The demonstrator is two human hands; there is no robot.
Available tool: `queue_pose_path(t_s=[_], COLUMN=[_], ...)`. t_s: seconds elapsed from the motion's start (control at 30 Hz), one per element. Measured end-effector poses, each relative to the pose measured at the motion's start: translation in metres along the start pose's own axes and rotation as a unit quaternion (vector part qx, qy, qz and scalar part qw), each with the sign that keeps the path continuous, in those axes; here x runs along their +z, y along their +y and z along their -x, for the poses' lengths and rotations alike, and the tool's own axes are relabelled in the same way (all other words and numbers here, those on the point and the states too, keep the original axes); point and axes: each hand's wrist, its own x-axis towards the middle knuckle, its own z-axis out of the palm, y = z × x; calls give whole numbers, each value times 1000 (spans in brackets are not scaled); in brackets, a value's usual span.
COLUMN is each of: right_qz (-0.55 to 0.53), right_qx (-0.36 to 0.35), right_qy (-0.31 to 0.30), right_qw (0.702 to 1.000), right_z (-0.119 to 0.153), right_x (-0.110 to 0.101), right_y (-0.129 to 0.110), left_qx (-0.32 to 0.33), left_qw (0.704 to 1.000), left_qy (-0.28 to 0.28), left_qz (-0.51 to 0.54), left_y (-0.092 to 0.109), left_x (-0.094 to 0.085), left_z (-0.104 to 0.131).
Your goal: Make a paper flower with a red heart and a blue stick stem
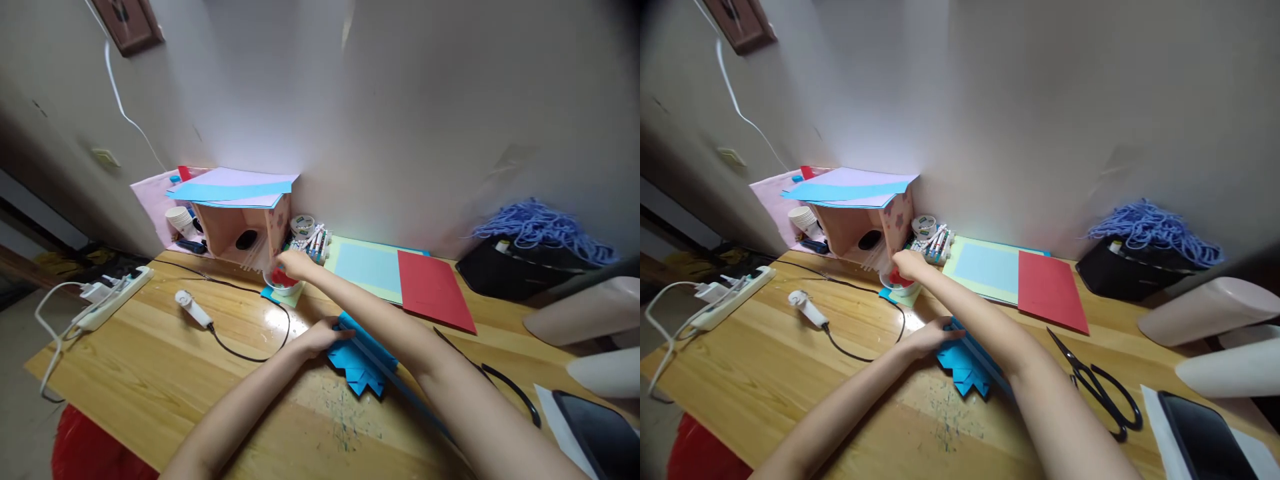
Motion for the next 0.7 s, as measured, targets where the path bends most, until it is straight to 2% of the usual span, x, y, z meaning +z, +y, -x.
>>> queue_pose_path(t_s=[0.1, 0.17, 0.23, 0.33, 0.4, 0.47, 0.53, 0.6, 0.7], right_qz=[49, 78, 74, 73, 55, 1, -93, -173, -258], right_qx=[10, 16, 28, 84, 162, 235, 288, 340, 377], right_qy=[-26, -43, -38, -34, -45, -62, -119, -156, -159], right_qw=[998, 996, 996, 993, 984, 970, 946, 911, 875], right_z=[11, 29, 57, 121, 176, 232, 282, 319, 347], right_x=[-3, -20, -45, -92, -119, -138, -145, -144, -135], right_y=[4, 6, 11, 29, 47, 64, 74, 73, 59], left_qx=[3, -1, -9, -12, -3, 13, 41, 59, 99], left_qw=[1000, 999, 997, 993, 991, 991, 991, 992, 991], left_qy=[-9, -4, 6, 1, 5, 26, 44, 64, 81], left_qz=[11, 33, 73, 120, 133, 133, 119, 90, 40], left_y=[-2, -3, -3, 1, 6, 13, 21, 30, 42], left_x=[-1, -2, -2, -5, -7, -8, -8, -6, -2], left_z=[-1, -2, -3, -3, -2, -2, -1, 0, 2])
